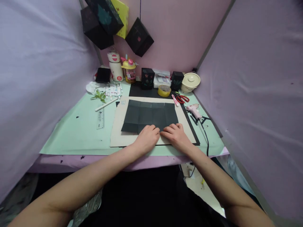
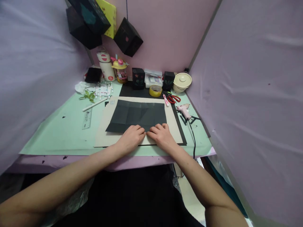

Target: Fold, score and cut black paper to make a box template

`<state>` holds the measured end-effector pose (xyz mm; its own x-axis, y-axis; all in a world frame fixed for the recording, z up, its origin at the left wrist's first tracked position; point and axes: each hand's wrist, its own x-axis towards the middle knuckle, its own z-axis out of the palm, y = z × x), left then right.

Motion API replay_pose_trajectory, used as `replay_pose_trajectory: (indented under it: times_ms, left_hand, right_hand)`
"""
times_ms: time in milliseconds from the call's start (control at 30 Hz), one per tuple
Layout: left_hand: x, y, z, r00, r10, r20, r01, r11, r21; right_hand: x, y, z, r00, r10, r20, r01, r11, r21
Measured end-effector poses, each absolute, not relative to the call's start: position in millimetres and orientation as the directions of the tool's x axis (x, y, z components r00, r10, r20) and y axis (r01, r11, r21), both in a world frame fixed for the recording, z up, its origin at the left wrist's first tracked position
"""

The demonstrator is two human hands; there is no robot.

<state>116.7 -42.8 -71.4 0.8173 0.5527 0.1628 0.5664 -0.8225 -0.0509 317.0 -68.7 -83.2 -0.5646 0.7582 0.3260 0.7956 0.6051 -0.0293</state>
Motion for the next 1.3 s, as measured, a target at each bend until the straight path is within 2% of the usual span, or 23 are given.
replay_pose_trajectory:
  times_ms: [67, 133, 233, 367, 467, 567, 633, 700, 833, 1133, 1300]
  left_hand:
    - [116.9, -44.6, -71.3, 0.831, 0.535, 0.154, 0.551, -0.829, -0.091]
    - [116.2, -46.2, -71.9, 0.838, 0.525, 0.151, 0.543, -0.831, -0.121]
    - [113.1, -49.2, -73.6, 0.83, 0.533, 0.162, 0.554, -0.821, -0.138]
    - [107.4, -55.7, -77.6, 0.774, 0.608, 0.177, 0.629, -0.771, -0.101]
    - [103.6, -60.5, -82.2, 0.723, 0.665, 0.188, 0.68, -0.733, -0.02]
    - [100.9, -62.4, -86.1, 0.689, 0.691, 0.218, 0.697, -0.714, 0.06]
    - [100.1, -62.5, -87.2, 0.688, 0.688, 0.232, 0.691, -0.718, 0.081]
    - [99.9, -62.8, -87.1, 0.692, 0.677, 0.251, 0.682, -0.727, 0.081]
    - [101.0, -64.8, -84.8, 0.696, 0.662, 0.276, 0.676, -0.735, 0.057]
    - [105.7, -62.1, -75.9, 0.714, 0.661, 0.23, 0.673, -0.739, 0.033]
    - [104.8, -58.8, -77.4, 0.717, 0.658, 0.231, 0.672, -0.74, 0.022]
  right_hand:
    - [320.8, -69.3, -79.0, -0.625, 0.719, 0.304, 0.762, 0.646, 0.038]
    - [326.7, -69.4, -77.4, -0.658, 0.692, 0.298, 0.735, 0.676, 0.055]
    - [337.0, -70.0, -80.5, -0.662, 0.68, 0.315, 0.723, 0.69, 0.032]
    - [343.9, -72.3, -87.4, -0.629, 0.705, 0.329, 0.739, 0.673, -0.03]
    - [344.2, -72.8, -88.9, -0.589, 0.726, 0.354, 0.738, 0.662, -0.131]
    - [348.8, -72.2, -85.8, -0.447, 0.755, 0.479, 0.706, 0.627, -0.329]
    - [354.4, -72.8, -82.2, -0.323, 0.771, 0.549, 0.666, 0.597, -0.446]
    - [358.9, -74.7, -79.0, -0.281, 0.777, 0.563, 0.64, 0.589, -0.493]
    - [356.3, -79.8, -77.0, -0.367, 0.772, 0.518, 0.636, 0.615, -0.466]
    - [343.6, -78.8, -84.7, -0.544, 0.76, 0.356, 0.677, 0.648, -0.349]
    - [338.1, -75.1, -76.1, -0.583, 0.779, 0.229, 0.749, 0.625, -0.22]
